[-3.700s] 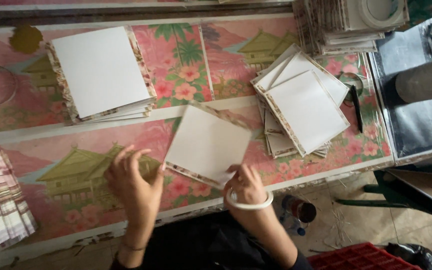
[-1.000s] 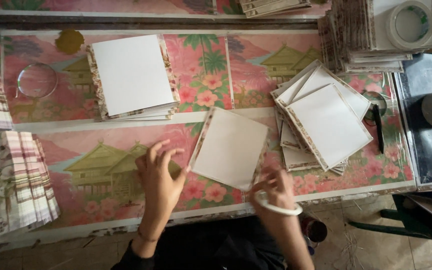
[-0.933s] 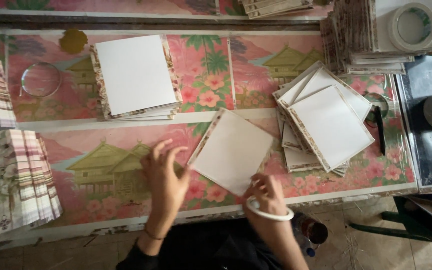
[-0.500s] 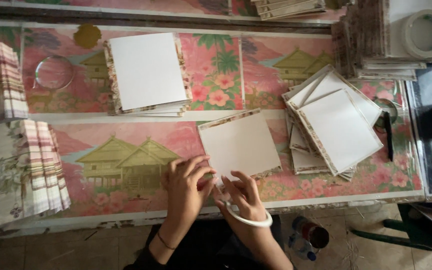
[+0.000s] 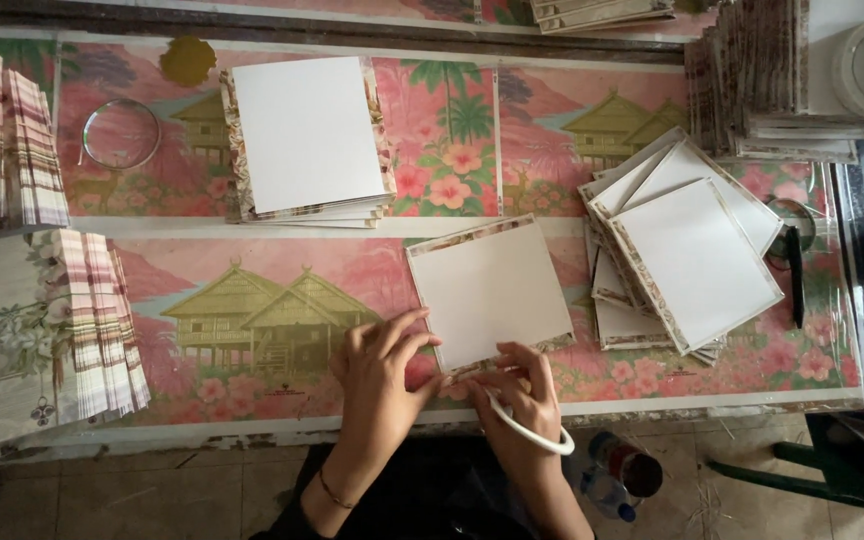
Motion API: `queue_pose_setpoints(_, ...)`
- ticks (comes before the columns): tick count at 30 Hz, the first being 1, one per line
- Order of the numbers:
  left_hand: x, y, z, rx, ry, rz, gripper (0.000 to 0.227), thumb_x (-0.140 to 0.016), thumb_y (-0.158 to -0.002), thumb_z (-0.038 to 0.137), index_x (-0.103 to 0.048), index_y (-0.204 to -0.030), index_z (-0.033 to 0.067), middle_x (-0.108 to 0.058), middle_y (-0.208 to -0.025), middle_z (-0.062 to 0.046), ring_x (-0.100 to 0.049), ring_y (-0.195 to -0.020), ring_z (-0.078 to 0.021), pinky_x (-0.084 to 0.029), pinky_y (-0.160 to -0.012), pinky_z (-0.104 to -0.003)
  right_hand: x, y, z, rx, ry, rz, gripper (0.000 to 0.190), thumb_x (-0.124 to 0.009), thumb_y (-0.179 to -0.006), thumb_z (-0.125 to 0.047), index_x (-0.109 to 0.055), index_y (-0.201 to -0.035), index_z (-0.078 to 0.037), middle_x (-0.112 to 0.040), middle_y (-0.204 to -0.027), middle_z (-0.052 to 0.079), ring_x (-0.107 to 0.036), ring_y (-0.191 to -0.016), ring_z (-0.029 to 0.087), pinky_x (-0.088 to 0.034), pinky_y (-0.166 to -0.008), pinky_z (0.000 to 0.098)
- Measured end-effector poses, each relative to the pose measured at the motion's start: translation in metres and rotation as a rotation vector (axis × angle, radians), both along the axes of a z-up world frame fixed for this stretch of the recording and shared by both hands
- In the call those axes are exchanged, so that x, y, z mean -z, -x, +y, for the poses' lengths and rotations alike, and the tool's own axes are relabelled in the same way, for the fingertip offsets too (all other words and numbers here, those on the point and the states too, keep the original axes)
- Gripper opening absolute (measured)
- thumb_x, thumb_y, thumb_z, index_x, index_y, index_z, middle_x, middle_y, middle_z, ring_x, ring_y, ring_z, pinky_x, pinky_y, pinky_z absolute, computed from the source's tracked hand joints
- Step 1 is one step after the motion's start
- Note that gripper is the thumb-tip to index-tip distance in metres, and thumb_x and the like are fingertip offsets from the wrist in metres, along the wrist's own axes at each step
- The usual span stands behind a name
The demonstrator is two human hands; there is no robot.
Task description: The person assembles small notebooks by placing a white paper insert into a patterned cover and pressing the edges to secure them. They repeat this process for multiple units, stacking the finished notebooks on the table.
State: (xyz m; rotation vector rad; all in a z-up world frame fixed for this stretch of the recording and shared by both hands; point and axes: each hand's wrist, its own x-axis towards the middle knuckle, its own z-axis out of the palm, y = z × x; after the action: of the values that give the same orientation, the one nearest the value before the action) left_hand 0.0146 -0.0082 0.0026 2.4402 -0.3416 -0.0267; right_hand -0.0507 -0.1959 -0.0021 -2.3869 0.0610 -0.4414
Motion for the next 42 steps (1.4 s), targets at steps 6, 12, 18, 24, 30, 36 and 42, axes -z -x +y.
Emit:
queue_pose_setpoints(6,-0.001,0.006,-0.004,-0.029,-0.032,0.08,0.041,-0.087,-0.076,0.026,-0.075,-0.113,0.0376,-0.058,-0.154,0.024,-0.05,-0.121,-0.0298,-0.039,-0.095,-0.056,-0.008,-0.014,-0.003,-0.057,0.056,0.013,0.006,-0.085,-0.089,-0.011,-0.078,-0.089,-0.013,-0.063,-0.131,0.012,-0.068,-0.096,0.025,-0.06,-0.082,0.0392)
queue_pose_setpoints(12,0.007,0.008,-0.009,-0.066,-0.025,0.037,0.051,-0.095,-0.066,0.035,-0.077,-0.114,0.037,-0.058,-0.155,0.023,-0.052,-0.123,-0.0285,-0.036,-0.099,-0.052,0.0,-0.014,-0.004,-0.032,0.077,0.063,0.003,-0.083,-0.086,-0.012,-0.081,-0.085,-0.013,-0.062,-0.13,0.009,-0.065,-0.096,0.025,-0.058,-0.08,0.0417)
queue_pose_setpoints(18,0.004,0.008,-0.009,-0.047,-0.007,0.068,0.044,-0.097,-0.07,0.032,-0.072,-0.107,0.0333,-0.057,-0.156,0.021,-0.052,-0.128,-0.0305,-0.037,-0.094,-0.057,-0.023,-0.018,-0.026,-0.089,-0.01,0.081,0.016,-0.093,-0.082,-0.017,-0.088,-0.096,-0.01,-0.062,-0.136,0.012,-0.066,-0.094,0.019,-0.066,-0.074,0.0322)
queue_pose_setpoints(24,0.002,0.006,-0.01,-0.053,-0.029,0.112,0.041,-0.096,-0.07,0.044,-0.073,-0.101,0.033,-0.057,-0.155,0.022,-0.051,-0.125,-0.0302,-0.039,-0.088,-0.056,-0.024,-0.014,-0.092,0.111,-0.067,0.058,0.022,-0.094,-0.079,-0.01,-0.086,-0.098,-0.003,-0.062,-0.138,0.013,-0.069,-0.105,0.021,-0.065,-0.09,0.0319)
queue_pose_setpoints(30,0.005,0.007,-0.009,-0.05,-0.031,0.147,0.037,-0.097,-0.072,0.041,-0.074,-0.101,0.0342,-0.054,-0.158,0.023,-0.049,-0.131,-0.0307,-0.04,-0.093,-0.061,-0.017,-0.014,-0.116,0.166,0.125,0.035,0.012,-0.09,-0.086,-0.007,-0.086,-0.097,-0.009,-0.058,-0.141,0.014,-0.064,-0.105,0.027,-0.062,-0.086,0.0412)
queue_pose_setpoints(36,0.005,0.007,-0.01,-0.054,-0.029,0.125,0.04,-0.098,-0.07,0.039,-0.073,-0.1,0.034,-0.056,-0.156,0.023,-0.049,-0.129,-0.0296,-0.041,-0.093,-0.06,0.005,-0.018,-0.115,0.238,0.15,0.061,0.012,-0.092,-0.086,-0.016,-0.088,-0.096,-0.01,-0.056,-0.14,0.01,-0.066,-0.101,0.023,-0.062,-0.086,0.0382)
queue_pose_setpoints(42,0.015,0.002,-0.002,-0.078,-0.052,-0.007,0.042,-0.096,-0.073,0.046,-0.075,-0.107,0.0333,-0.058,-0.156,0.015,-0.053,-0.12,-0.0332,-0.041,-0.088,-0.05,-0.002,-0.015,-0.102,0.279,0.273,0.173,0.019,-0.091,-0.079,-0.015,-0.086,-0.097,-0.009,-0.056,-0.143,0.017,-0.061,-0.124,0.033,-0.06,-0.101,0.056)
